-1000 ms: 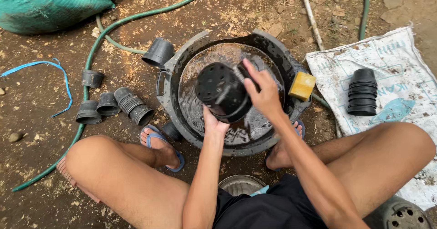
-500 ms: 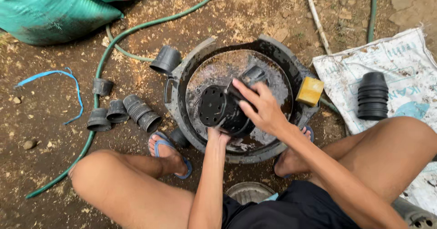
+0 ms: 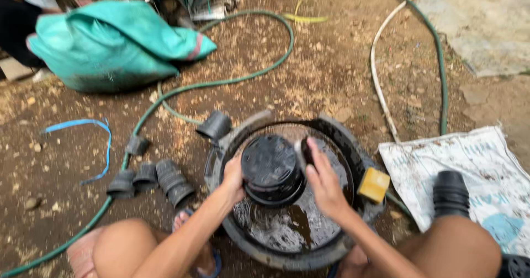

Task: The person scrubs black plastic parts with a brush and sponge in a bucket of water, rinses them, and places them on a sack to dry.

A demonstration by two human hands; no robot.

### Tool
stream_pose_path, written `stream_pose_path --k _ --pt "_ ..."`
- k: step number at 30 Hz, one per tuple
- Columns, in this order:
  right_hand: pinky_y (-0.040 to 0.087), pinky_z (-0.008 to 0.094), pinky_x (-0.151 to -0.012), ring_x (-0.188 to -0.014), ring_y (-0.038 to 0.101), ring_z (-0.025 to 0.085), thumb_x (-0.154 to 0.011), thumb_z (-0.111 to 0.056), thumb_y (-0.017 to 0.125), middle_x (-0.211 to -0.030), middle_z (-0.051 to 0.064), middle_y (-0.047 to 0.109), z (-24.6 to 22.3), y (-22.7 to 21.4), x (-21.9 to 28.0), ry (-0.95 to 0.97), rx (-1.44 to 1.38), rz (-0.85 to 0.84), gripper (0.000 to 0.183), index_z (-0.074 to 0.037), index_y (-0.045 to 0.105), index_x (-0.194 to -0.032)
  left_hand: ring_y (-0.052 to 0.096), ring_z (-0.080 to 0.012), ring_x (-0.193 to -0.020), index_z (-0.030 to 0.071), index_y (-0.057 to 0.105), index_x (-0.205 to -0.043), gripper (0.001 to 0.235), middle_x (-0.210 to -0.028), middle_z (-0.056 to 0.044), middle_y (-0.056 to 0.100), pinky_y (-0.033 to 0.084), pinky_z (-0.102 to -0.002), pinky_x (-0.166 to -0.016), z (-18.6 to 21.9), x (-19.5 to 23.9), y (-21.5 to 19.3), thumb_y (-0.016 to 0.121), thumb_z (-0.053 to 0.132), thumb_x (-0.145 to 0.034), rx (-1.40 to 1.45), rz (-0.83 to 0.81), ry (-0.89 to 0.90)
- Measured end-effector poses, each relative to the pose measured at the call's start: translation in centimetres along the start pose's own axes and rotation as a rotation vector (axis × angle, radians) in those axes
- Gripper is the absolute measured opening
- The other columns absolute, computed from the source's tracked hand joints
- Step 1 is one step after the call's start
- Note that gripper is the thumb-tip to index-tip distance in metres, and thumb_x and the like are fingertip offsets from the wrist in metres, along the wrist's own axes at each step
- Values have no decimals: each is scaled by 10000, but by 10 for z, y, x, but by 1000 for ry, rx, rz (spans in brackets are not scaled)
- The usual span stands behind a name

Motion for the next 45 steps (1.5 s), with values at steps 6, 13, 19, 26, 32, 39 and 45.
stream_pose_path --k 6,13,19,26,32,39,45 --pt "475 394 -1048 -1205 574 308 -1044 -184 478 -1359 236 486 -16 17 8 -72 114 2 540 -61 376 -1560 721 -322 -1038 68 694 -1168 470 -1161 -157 746 559 -519 -956 -63 18 22 347 356 -1037 357 70 -278" --pt "486 376 -966 -1071 631 326 -1027 -127 517 -1226 167 593 27 3 6 273 107 -8 514 -122 481 -1539 740 -310 -934 18 710 -1094 377 -1068 -163 765 616 -506 -848 -98 14 0 488 319 -1045 257 15 -265" --pt "443 412 -1051 -1194 558 396 -1007 -72 571 -1336 240 514 -22 -5 14 -34 267 119 531 -47 467 -1527 728 -317 -974 25 680 -1115 445 -1110 -149 746 632 -526 -819 -98 5 -8 500 422 -1023 297 132 -236" --pt "498 404 -991 -1134 593 340 -1031 -110 542 -1371 249 500 -17 4 3 41 251 103 512 -63 463 -1534 701 -340 -993 12 645 -1149 549 -1139 -173 706 596 -565 -828 -99 7 8 483 521 -1023 287 269 -268" --pt "482 434 -1070 -1256 566 388 -1071 -122 520 -1410 261 491 -12 6 6 -25 211 158 531 -70 402 -1586 711 -322 -880 -55 615 -1067 593 -1083 -179 707 624 -547 -793 -89 3 -3 593 529 -968 255 447 -105" --pt "447 466 -1063 -1245 541 431 -1050 -109 552 -1420 254 490 -3 17 16 133 225 202 551 -60 407 -1578 696 -257 -905 -98 392 -1245 681 -1101 -191 669 609 -453 -825 -67 10 8 664 456 -958 208 384 108" --pt "452 464 -1036 -1272 576 381 -950 -120 666 -1344 200 574 -42 32 9 -350 622 88 456 -142 617 -1402 591 -191 -1069 -100 382 -1442 760 -1191 -164 645 495 -322 -934 -42 22 31 630 454 -986 -166 331 412"
Point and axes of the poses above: each hand's wrist, its own x-axis away from the middle knuckle, its own y-axis out of the palm, z = x × y, the point moved 7 cm from there along -x, towards the middle knuckle
